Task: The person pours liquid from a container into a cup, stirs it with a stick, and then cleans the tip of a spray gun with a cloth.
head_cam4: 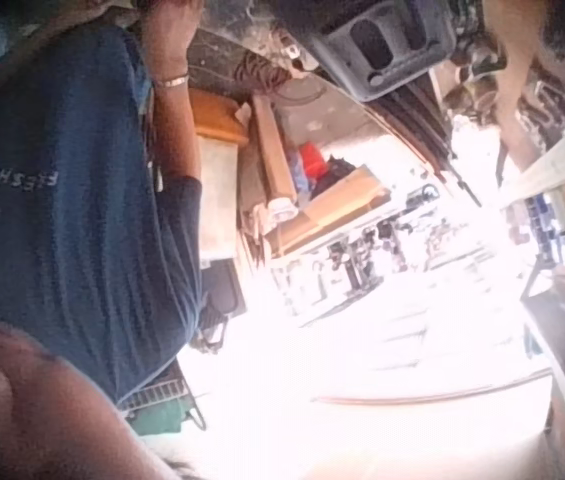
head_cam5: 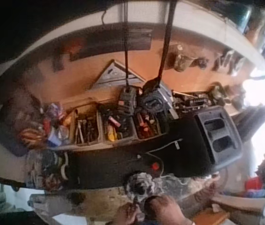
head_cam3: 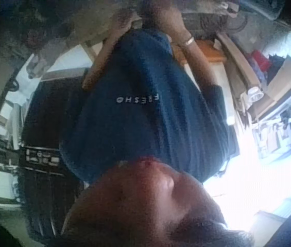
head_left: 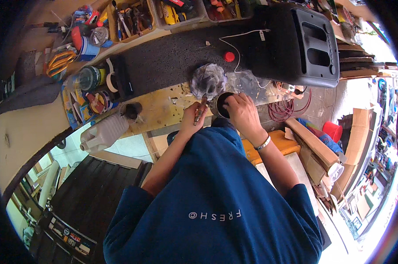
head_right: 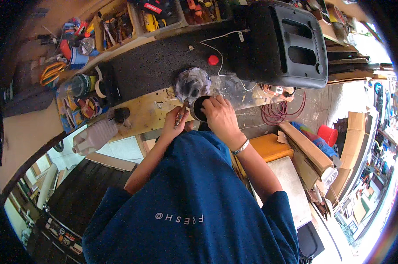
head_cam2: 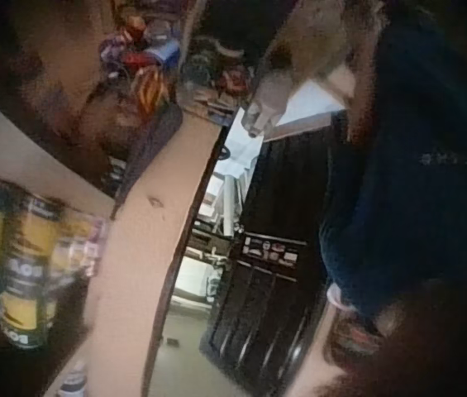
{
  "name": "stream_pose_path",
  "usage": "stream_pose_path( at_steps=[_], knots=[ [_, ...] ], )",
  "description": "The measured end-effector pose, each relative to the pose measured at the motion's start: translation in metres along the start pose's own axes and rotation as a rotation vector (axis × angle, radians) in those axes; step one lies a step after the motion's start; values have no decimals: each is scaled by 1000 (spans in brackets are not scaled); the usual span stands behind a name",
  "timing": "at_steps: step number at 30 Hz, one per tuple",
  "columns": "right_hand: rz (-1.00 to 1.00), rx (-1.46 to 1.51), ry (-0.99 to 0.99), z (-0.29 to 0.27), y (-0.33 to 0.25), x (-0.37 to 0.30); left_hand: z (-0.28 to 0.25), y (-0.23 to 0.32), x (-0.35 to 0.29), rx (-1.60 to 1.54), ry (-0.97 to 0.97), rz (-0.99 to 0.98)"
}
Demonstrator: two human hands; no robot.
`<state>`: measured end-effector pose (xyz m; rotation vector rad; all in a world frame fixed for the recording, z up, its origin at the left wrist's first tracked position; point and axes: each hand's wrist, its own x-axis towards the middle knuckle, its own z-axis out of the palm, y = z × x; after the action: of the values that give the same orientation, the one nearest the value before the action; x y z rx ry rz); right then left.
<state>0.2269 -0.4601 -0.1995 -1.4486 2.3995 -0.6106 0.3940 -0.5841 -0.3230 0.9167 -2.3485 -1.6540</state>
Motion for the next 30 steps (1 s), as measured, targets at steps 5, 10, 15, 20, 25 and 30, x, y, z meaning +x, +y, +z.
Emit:
stream_pose_path(
  at_steps=[5, 10, 15, 20, 25, 30],
  knots=[
    [3, -44, -39, -1, 4, -1, 5, -7, -2, -5, 40, -21],
    [-23, -102, -12, -2, 3, 2, -3, -1, -2, 17, -52, -102],
    [-32, -4, 4, -3, 5, 6, 1, -11, -3, 4, -46, -126],
    [-94, -95, 25, -20, -1, 1, 0, -10, -5, -25, -1, -90],
    [-124, 147, 68, -7, 2, -5, -7, 0, -4, -92, -50, -81],
    [-100, -71, 22, -20, -4, -10, -12, 18, -4, -135, -73, -180]
  ],
)
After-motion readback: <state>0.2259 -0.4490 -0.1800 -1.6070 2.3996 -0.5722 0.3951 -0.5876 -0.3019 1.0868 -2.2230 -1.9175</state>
